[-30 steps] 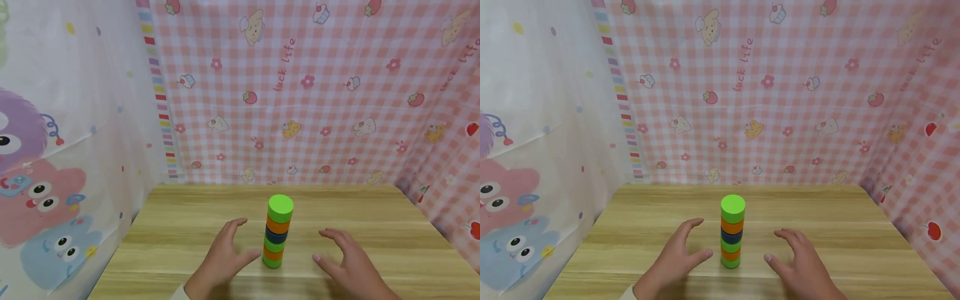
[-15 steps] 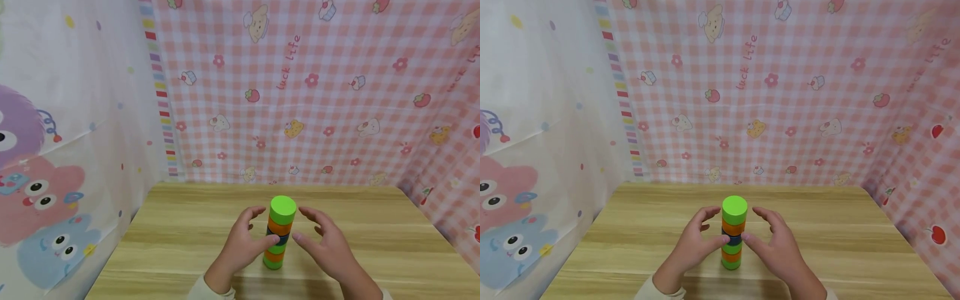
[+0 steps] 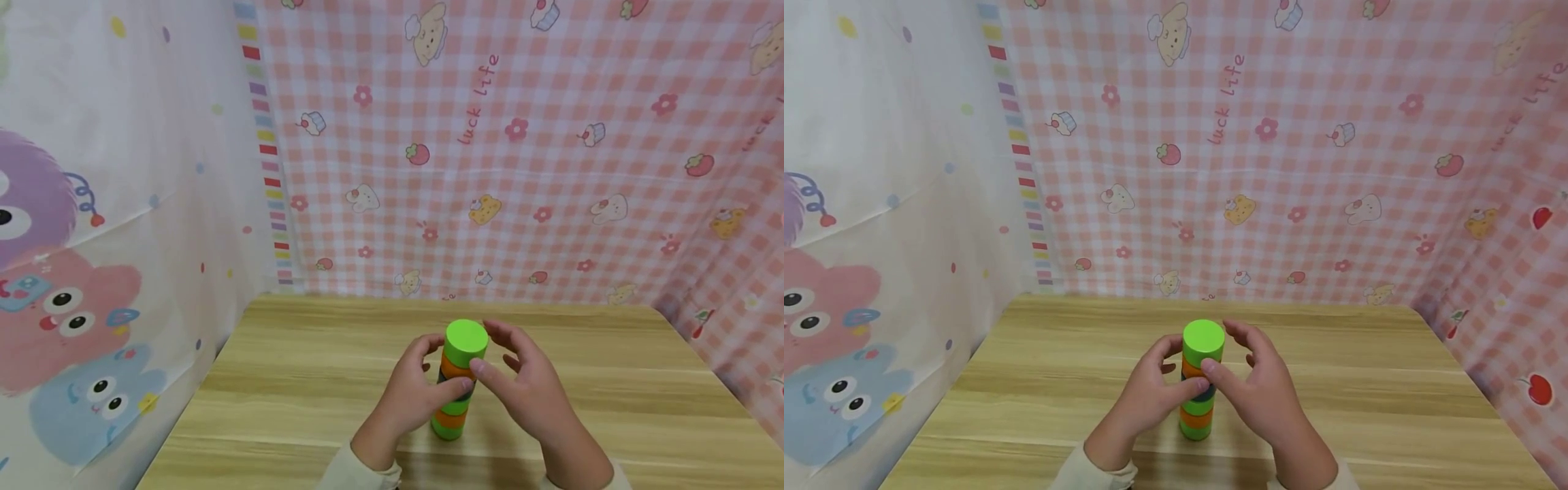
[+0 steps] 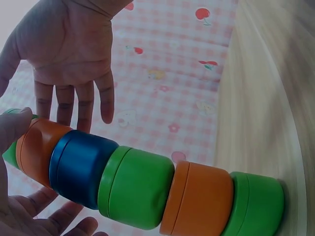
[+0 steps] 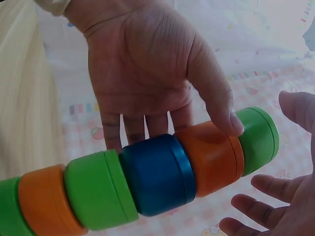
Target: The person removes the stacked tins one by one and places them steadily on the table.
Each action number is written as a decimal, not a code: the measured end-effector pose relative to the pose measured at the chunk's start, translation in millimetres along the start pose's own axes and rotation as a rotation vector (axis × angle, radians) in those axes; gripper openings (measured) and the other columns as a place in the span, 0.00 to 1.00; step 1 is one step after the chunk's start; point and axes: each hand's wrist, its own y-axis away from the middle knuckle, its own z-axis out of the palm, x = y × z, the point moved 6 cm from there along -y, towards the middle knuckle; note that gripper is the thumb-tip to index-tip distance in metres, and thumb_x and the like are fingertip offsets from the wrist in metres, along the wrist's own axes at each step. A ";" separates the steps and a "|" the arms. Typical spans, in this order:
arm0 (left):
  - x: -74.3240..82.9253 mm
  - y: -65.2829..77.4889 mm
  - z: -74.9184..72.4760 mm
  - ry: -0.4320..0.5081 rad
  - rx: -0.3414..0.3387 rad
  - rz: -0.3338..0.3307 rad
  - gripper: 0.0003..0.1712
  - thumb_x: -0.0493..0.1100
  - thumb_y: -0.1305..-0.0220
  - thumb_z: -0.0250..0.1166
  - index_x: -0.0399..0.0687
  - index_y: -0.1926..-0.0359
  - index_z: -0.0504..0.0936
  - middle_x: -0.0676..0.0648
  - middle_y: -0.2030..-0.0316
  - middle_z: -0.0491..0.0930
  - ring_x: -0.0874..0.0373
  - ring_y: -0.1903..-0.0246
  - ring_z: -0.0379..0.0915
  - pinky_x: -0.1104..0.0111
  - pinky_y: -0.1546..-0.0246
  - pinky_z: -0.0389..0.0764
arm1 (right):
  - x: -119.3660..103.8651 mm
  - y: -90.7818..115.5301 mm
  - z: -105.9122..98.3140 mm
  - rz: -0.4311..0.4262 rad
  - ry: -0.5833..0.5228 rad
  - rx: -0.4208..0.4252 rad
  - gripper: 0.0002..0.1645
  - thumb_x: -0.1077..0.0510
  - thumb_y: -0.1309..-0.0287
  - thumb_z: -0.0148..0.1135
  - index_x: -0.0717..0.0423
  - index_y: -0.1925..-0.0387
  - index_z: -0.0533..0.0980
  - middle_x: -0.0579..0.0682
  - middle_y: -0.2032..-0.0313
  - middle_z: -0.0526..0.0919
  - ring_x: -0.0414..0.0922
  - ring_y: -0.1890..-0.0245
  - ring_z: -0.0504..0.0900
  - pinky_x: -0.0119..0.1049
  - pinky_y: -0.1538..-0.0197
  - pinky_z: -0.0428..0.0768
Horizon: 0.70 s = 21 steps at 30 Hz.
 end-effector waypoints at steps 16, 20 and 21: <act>0.0 -7.7 11.3 0.066 -0.015 0.023 0.38 0.56 0.38 0.76 0.52 0.31 0.73 0.54 0.35 0.77 0.50 0.28 0.65 0.42 0.28 0.64 | -8.6 -7.1 -1.3 0.054 -0.015 0.009 0.35 0.51 0.32 0.71 0.58 0.30 0.70 0.55 0.31 0.76 0.59 0.27 0.68 0.71 0.29 0.64; -1.6 -5.0 12.1 0.070 0.007 0.037 0.38 0.56 0.37 0.76 0.54 0.30 0.73 0.55 0.35 0.77 0.51 0.29 0.66 0.44 0.29 0.65 | -9.9 -2.4 -0.7 0.046 0.007 0.000 0.37 0.50 0.33 0.72 0.58 0.29 0.70 0.55 0.31 0.76 0.60 0.27 0.68 0.72 0.30 0.64; -1.2 -4.8 11.6 0.070 0.013 0.042 0.38 0.57 0.37 0.76 0.55 0.30 0.73 0.55 0.35 0.77 0.52 0.29 0.66 0.44 0.30 0.66 | -10.6 -2.1 -0.7 0.044 0.010 0.001 0.37 0.49 0.33 0.72 0.58 0.29 0.70 0.55 0.31 0.76 0.60 0.27 0.68 0.72 0.30 0.64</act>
